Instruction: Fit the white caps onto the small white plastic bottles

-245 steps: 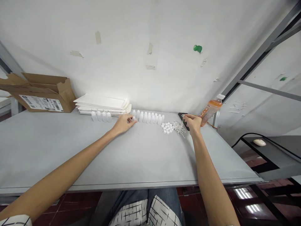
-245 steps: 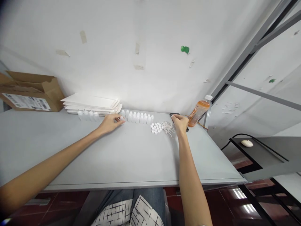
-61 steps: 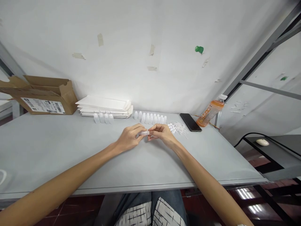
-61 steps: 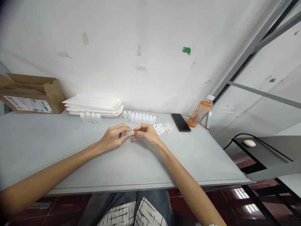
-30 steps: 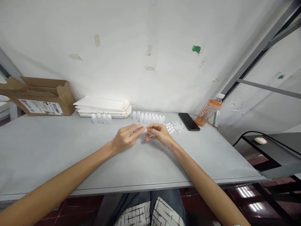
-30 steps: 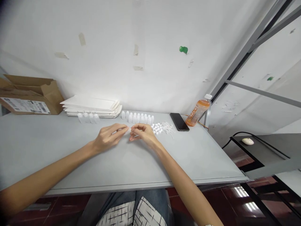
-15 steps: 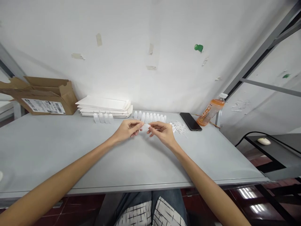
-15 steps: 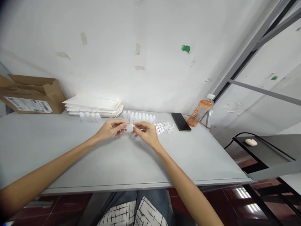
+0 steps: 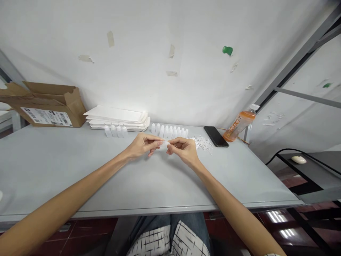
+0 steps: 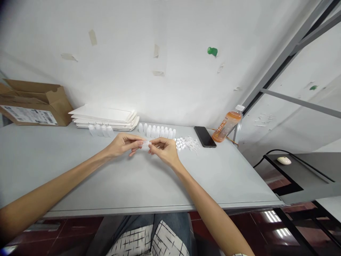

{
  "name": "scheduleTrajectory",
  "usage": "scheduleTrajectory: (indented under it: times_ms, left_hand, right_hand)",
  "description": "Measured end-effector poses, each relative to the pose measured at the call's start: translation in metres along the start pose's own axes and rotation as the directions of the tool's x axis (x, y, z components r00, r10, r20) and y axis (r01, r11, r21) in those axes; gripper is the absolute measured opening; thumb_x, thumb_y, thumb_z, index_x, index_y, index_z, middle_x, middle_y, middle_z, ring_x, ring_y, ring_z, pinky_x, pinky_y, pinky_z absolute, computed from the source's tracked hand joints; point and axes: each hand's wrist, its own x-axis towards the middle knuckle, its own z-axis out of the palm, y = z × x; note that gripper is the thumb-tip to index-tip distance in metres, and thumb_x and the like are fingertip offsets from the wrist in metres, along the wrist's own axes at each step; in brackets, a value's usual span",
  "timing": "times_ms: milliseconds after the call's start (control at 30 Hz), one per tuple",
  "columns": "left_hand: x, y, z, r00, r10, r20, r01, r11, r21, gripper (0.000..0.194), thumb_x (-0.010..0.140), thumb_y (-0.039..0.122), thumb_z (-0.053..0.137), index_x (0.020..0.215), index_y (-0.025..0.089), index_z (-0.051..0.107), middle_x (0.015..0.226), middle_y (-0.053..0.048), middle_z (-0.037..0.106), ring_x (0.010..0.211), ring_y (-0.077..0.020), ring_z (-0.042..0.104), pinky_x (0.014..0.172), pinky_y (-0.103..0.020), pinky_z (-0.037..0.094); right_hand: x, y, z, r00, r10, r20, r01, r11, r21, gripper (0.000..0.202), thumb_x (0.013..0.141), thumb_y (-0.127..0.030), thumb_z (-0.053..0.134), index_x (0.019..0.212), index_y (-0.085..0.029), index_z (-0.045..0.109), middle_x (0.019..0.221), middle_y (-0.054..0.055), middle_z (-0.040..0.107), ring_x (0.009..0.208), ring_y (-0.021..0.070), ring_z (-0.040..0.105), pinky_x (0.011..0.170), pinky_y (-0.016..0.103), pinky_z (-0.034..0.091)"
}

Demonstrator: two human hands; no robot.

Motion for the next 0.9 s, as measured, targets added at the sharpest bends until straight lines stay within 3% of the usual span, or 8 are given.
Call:
scheduleTrajectory:
  times_ms: [267, 633, 900]
  left_hand:
    - [-0.0008, 0.0011, 0.0021, 0.998, 0.062, -0.017, -0.059, 0.989, 0.139, 0.031, 0.086, 0.04, 0.063, 0.098, 0.015, 0.076, 0.077, -0.005, 0.065, 0.044, -0.0058, 0.049, 0.044, -0.022, 0.047]
    - [-0.0016, -0.0031, 0.0054, 0.979, 0.196, -0.06, -0.168, 0.934, 0.316, 0.024, 0.084, 0.031, 0.065, 0.102, 0.019, 0.075, 0.082, -0.004, 0.066, 0.056, -0.009, 0.056, 0.05, -0.023, 0.046]
    - [-0.0014, -0.0043, 0.0067, 0.911, 0.411, -0.048, -0.345, 0.818, 0.46, 0.017, 0.084, 0.028, 0.066, 0.097, 0.022, 0.076, 0.084, -0.005, 0.066, 0.072, -0.0131, 0.059, 0.062, -0.026, 0.048]
  right_hand:
    - [0.0004, 0.0014, 0.0004, 1.0, 0.025, -0.005, -0.025, 1.0, -0.011, 0.028, 0.071, -0.043, 0.075, 0.077, -0.016, 0.07, 0.065, 0.004, 0.069, 0.059, 0.019, 0.068, 0.062, 0.033, 0.055]
    - [0.0023, -0.001, 0.0021, 0.99, 0.139, -0.012, -0.136, 0.977, 0.166, 0.025, 0.064, -0.036, 0.08, 0.07, -0.017, 0.066, 0.061, 0.001, 0.066, 0.059, 0.0175, 0.066, 0.069, 0.038, 0.059]
    - [0.0042, 0.0017, 0.0018, 0.981, 0.195, -0.003, -0.188, 0.951, 0.247, 0.021, 0.063, -0.031, 0.081, 0.068, -0.016, 0.067, 0.061, 0.001, 0.065, 0.064, 0.0168, 0.065, 0.079, 0.043, 0.058]
